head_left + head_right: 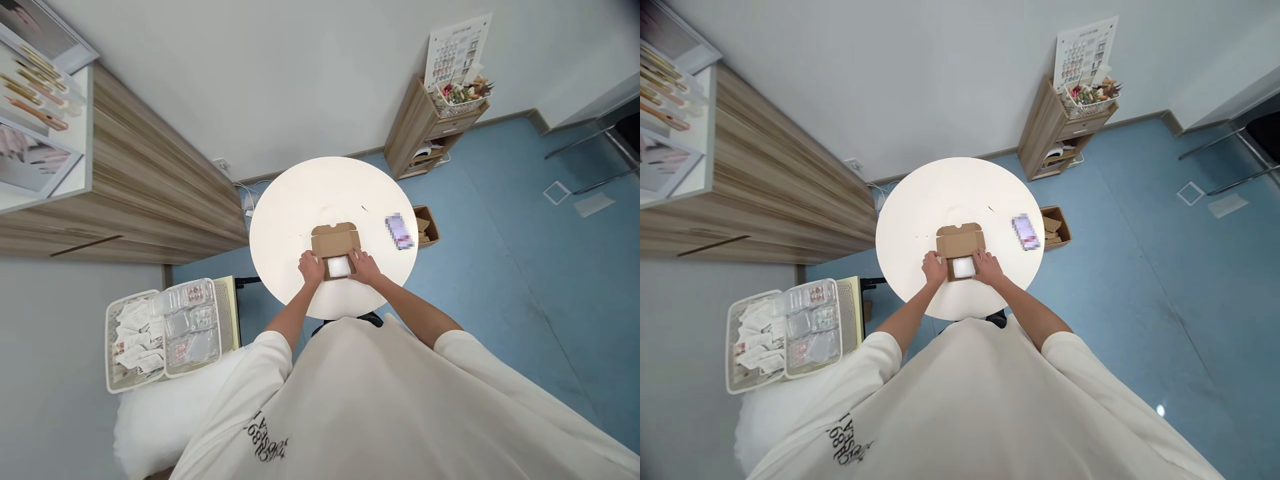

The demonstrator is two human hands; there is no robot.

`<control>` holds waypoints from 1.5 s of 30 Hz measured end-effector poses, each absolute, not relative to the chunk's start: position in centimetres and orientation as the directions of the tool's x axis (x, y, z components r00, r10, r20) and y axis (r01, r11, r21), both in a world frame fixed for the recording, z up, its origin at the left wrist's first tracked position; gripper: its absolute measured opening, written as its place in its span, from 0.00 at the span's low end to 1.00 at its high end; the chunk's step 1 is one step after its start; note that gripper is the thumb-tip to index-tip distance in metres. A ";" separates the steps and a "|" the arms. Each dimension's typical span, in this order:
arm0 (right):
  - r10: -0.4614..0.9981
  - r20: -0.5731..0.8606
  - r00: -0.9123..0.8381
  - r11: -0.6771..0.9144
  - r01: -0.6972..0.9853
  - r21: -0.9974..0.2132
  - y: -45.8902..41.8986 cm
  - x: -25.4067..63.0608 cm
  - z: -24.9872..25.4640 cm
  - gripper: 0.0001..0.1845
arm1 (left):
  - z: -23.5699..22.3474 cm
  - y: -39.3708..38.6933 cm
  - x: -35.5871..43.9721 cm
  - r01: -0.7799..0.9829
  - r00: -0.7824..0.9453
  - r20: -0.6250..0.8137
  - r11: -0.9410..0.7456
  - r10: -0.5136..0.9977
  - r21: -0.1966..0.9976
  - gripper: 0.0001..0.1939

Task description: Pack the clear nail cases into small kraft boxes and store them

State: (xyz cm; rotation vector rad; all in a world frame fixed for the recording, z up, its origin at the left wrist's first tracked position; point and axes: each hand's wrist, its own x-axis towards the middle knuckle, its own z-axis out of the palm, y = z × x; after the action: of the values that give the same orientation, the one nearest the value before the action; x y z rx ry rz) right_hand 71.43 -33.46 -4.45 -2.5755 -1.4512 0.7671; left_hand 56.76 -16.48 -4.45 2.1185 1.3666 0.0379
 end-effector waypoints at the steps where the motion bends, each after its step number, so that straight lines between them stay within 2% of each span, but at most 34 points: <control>1: 0.808 -0.329 0.489 -0.586 0.724 -0.363 -33.6 71.7 -4.5 0.45 | -4.6 -15.7 56.9 0.818 0.396 -0.328 -0.167 0.858 0.550 0.13; 4: 0.638 -0.238 0.733 -0.705 0.430 -0.564 -33.3 72.9 -4.8 0.35 | -4.9 -13.6 57.6 0.731 0.256 -0.492 0.166 0.832 0.662 0.14; 6: 0.494 -0.313 0.811 -0.709 0.168 -0.685 -32.4 74.0 -4.9 0.36 | -4.9 -12.7 58.1 0.665 0.240 -0.576 0.300 0.782 0.684 0.14; 8: 0.420 -0.443 0.792 -0.667 -0.062 -0.742 -31.3 75.0 -4.8 0.37 | -4.7 -12.4 58.5 0.636 0.260 -0.610 0.342 0.748 0.692 0.16; 11: 0.433 -0.534 0.726 -0.597 -0.213 -0.773 -30.1 75.8 -4.1 0.36 | -4.0 -12.4 58.6 0.621 0.315 -0.601 0.319 0.735 0.716 0.22; 16: 0.529 -0.515 0.675 -0.511 -0.231 -0.828 -29.7 75.1 -2.1 0.27 | -2.5 -12.8 58.0 0.588 0.485 -0.565 0.230 0.668 0.776 0.28; 20: 0.554 -0.527 0.645 -0.506 -0.242 -0.828 -29.6 74.4 -1.0 0.29 | -1.8 -13.0 57.8 0.575 0.553 -0.570 0.216 0.608 0.789 0.30; 27: 0.505 -0.659 0.557 -0.533 -0.399 -0.746 -30.3 75.2 -1.3 0.37 | -2.6 -12.2 57.0 0.563 0.513 -0.674 0.385 0.531 0.731 0.35; 32: 0.553 -0.677 0.485 -0.524 -0.430 -0.735 -30.9 75.4 -1.1 0.42 | -3.0 -11.7 56.1 0.527 0.562 -0.683 0.434 0.467 0.731 0.41; 38: 0.632 -0.652 0.419 -0.502 -0.420 -0.756 -30.5 75.7 0.3 0.41 | -2.0 -11.0 56.0 0.535 0.619 -0.661 0.387 0.425 0.751 0.44; 45: 0.675 -0.631 0.383 -0.407 -0.520 -0.751 -30.9 75.9 1.3 0.37 | -1.3 -10.5 55.5 0.441 0.656 -0.626 0.459 0.423 0.772 0.41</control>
State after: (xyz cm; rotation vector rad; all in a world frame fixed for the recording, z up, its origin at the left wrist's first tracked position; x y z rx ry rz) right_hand 75.89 -30.88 1.33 -1.5008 -0.1460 1.3114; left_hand 55.48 -10.54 -1.31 1.1383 0.9080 -0.0131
